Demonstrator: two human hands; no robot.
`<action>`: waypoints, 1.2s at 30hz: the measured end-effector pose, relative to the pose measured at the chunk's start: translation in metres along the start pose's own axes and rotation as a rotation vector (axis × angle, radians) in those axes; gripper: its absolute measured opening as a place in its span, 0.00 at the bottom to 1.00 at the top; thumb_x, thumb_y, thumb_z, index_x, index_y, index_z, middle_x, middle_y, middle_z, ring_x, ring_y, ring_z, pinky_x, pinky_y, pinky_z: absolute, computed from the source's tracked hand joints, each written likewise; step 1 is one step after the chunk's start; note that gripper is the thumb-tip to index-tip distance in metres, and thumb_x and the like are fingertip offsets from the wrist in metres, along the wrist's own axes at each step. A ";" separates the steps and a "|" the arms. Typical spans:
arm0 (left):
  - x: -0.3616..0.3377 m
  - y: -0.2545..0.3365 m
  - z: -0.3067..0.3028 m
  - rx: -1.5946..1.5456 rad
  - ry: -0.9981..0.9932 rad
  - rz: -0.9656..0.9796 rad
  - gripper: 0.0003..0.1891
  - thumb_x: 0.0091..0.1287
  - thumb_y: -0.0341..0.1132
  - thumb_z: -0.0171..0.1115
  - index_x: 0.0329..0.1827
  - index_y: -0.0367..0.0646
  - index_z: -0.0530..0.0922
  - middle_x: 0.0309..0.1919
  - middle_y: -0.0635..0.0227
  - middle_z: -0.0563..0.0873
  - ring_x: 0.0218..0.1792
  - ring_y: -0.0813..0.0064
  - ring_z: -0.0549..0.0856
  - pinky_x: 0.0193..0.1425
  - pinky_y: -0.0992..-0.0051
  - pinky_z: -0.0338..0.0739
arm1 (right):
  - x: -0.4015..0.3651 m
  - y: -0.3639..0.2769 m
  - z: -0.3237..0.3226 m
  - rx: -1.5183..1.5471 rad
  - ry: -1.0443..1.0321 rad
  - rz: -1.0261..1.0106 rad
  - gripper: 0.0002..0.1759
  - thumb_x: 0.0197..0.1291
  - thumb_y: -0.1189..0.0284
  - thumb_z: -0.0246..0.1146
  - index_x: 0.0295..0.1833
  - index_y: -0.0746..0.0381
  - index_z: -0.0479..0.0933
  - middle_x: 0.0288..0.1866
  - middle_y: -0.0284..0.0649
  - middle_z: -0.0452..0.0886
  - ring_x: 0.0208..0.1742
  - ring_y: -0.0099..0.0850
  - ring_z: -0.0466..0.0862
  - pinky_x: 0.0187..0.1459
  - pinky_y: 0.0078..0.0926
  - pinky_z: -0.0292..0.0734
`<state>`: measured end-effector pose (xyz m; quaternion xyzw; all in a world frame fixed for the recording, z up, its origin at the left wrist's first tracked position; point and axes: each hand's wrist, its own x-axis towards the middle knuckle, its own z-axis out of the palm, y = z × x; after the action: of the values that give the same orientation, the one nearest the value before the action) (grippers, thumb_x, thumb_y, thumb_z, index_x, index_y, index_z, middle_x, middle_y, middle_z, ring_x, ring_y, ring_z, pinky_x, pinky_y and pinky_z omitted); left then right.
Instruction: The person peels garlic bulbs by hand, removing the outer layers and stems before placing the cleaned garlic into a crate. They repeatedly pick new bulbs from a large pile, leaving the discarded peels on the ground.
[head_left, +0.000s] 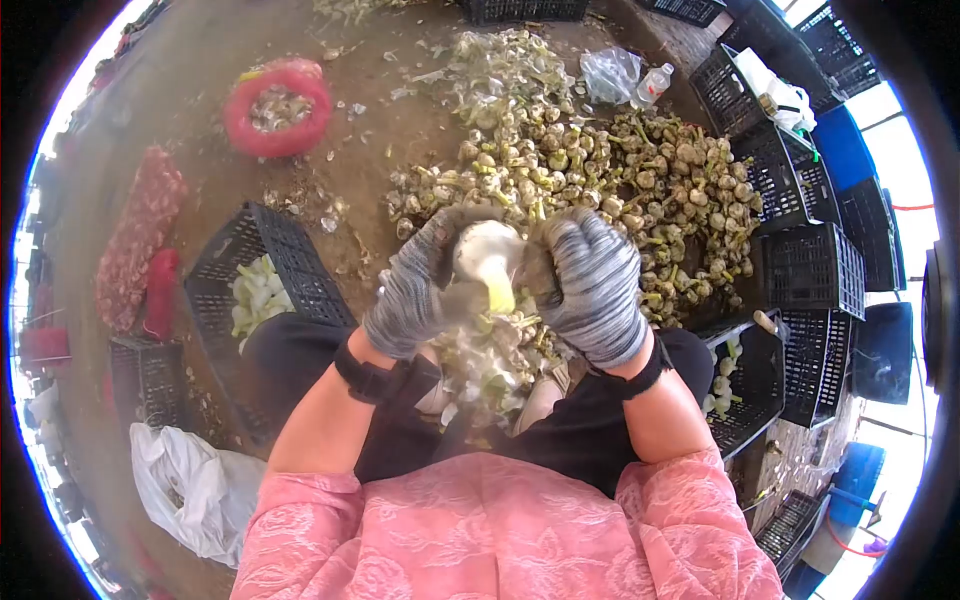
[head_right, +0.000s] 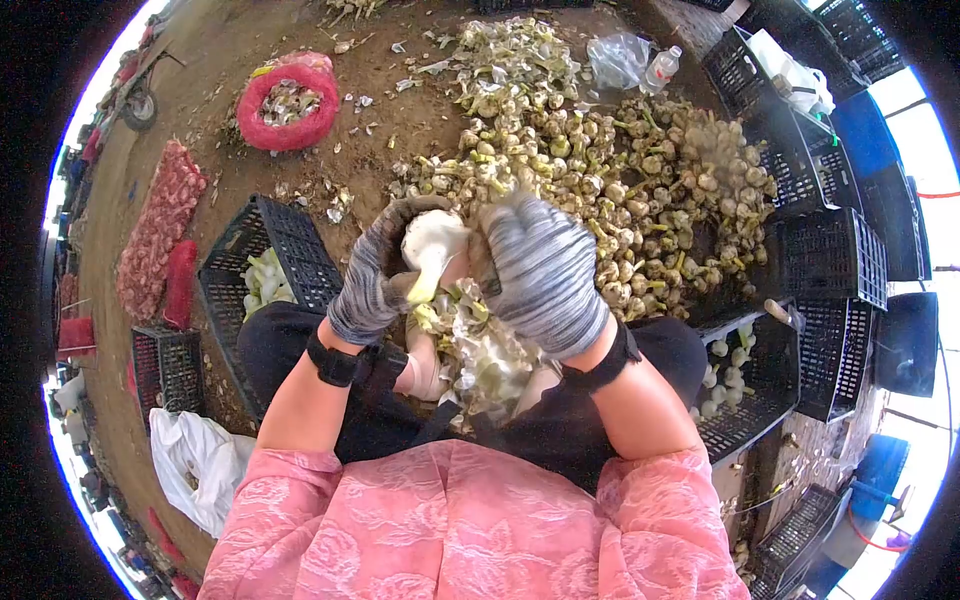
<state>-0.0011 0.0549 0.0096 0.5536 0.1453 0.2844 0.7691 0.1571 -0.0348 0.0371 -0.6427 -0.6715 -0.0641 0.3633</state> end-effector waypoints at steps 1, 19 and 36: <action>-0.001 0.002 0.001 -0.119 -0.062 -0.049 0.43 0.42 0.51 0.74 0.59 0.39 0.65 0.51 0.66 0.75 0.53 0.73 0.74 0.57 0.73 0.69 | 0.000 0.008 0.006 0.049 0.123 -0.019 0.06 0.45 0.77 0.60 0.33 0.63 0.74 0.27 0.43 0.73 0.23 0.42 0.75 0.24 0.35 0.71; -0.001 -0.022 -0.025 -0.052 0.142 -0.188 0.23 0.64 0.48 0.53 0.50 0.34 0.72 0.44 0.61 0.79 0.45 0.71 0.79 0.53 0.74 0.74 | -0.006 -0.001 0.009 0.881 -0.096 0.458 0.10 0.57 0.74 0.59 0.44 0.65 0.76 0.35 0.33 0.79 0.34 0.21 0.76 0.38 0.17 0.72; -0.029 0.074 -0.117 -1.517 0.343 0.357 0.21 0.55 0.43 0.55 0.44 0.34 0.71 0.39 0.56 0.78 0.46 0.58 0.76 0.53 0.55 0.70 | -0.068 0.030 0.089 0.430 -1.040 0.133 0.29 0.43 0.63 0.68 0.52 0.61 0.73 0.45 0.49 0.79 0.47 0.42 0.78 0.50 0.33 0.72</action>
<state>-0.1071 0.1440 0.0356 -0.1572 -0.0624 0.5060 0.8458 0.1427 -0.0367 -0.0780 -0.5422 -0.7180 0.4221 0.1107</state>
